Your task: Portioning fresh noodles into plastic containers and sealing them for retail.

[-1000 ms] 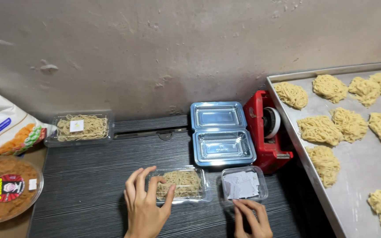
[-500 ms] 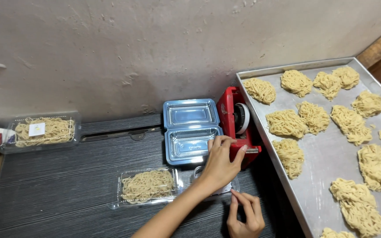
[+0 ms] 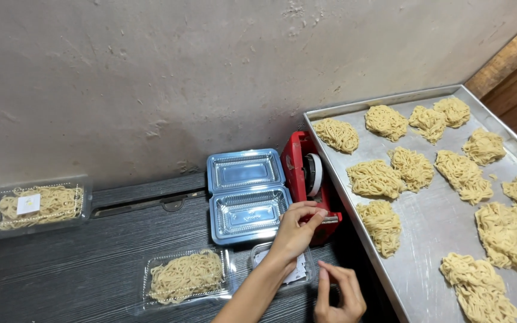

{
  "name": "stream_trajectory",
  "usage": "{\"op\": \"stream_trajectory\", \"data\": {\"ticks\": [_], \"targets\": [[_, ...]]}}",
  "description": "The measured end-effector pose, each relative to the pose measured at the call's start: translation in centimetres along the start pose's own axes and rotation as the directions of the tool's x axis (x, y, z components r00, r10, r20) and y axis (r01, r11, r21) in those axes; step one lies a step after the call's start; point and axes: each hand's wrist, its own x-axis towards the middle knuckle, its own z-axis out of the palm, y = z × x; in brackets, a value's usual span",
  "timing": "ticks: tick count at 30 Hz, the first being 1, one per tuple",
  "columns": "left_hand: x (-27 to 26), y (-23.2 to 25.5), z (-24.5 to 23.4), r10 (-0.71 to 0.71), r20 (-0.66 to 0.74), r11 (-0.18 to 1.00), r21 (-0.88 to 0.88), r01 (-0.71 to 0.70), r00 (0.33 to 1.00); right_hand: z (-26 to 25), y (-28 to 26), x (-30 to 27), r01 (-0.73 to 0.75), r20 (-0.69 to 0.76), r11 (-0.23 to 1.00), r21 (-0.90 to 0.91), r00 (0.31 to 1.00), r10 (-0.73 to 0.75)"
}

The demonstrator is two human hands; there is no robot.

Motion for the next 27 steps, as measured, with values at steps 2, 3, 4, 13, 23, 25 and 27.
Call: {"op": "stream_trajectory", "data": {"ticks": [2, 3, 4, 13, 23, 25, 27], "targets": [[-0.1, 0.5, -0.1, -0.031, 0.017, 1.000, -0.004, 0.031, 0.999, 0.4, 1.1, 1.1, -0.092, 0.025, 0.996, 0.017, 0.995, 0.092], [-0.1, 0.7, -0.2, -0.062, 0.028, 0.998, -0.011, 0.063, 0.998, 0.6, 1.7, 1.6, -0.183, 0.057, 0.983, 0.035, 0.982, 0.180], [-0.1, 0.8, -0.2, -0.064, 0.034, 0.998, -0.012, 0.065, 0.997, 0.8, 1.5, 2.4, -0.183, 0.054, 0.983, 0.030, 0.982, 0.181], [-0.1, 1.3, -0.6, -0.080, 0.083, 0.986, -0.137, 0.091, 0.993, 3.3, 1.6, 5.1, -0.367, 0.100, 0.923, 0.119, 0.929, 0.356], [-0.3, 1.0, -0.4, -0.021, 0.014, 0.996, 0.090, 0.020, 1.000, 3.1, 3.7, 4.3, -0.676, 0.230, 0.627, 0.387, 0.729, 0.644], [-0.2, 0.8, -0.3, 0.006, 0.007, 0.993, 0.117, -0.007, 1.000, 2.9, 3.3, 4.6, -0.709, 0.281, 0.569, 0.416, 0.695, 0.662], [-0.2, 0.7, -0.2, 0.037, -0.004, 0.993, 0.108, -0.036, 0.999, 2.7, 2.0, 5.2, -0.799, 0.334, 0.406, 0.444, 0.567, 0.753]]}}
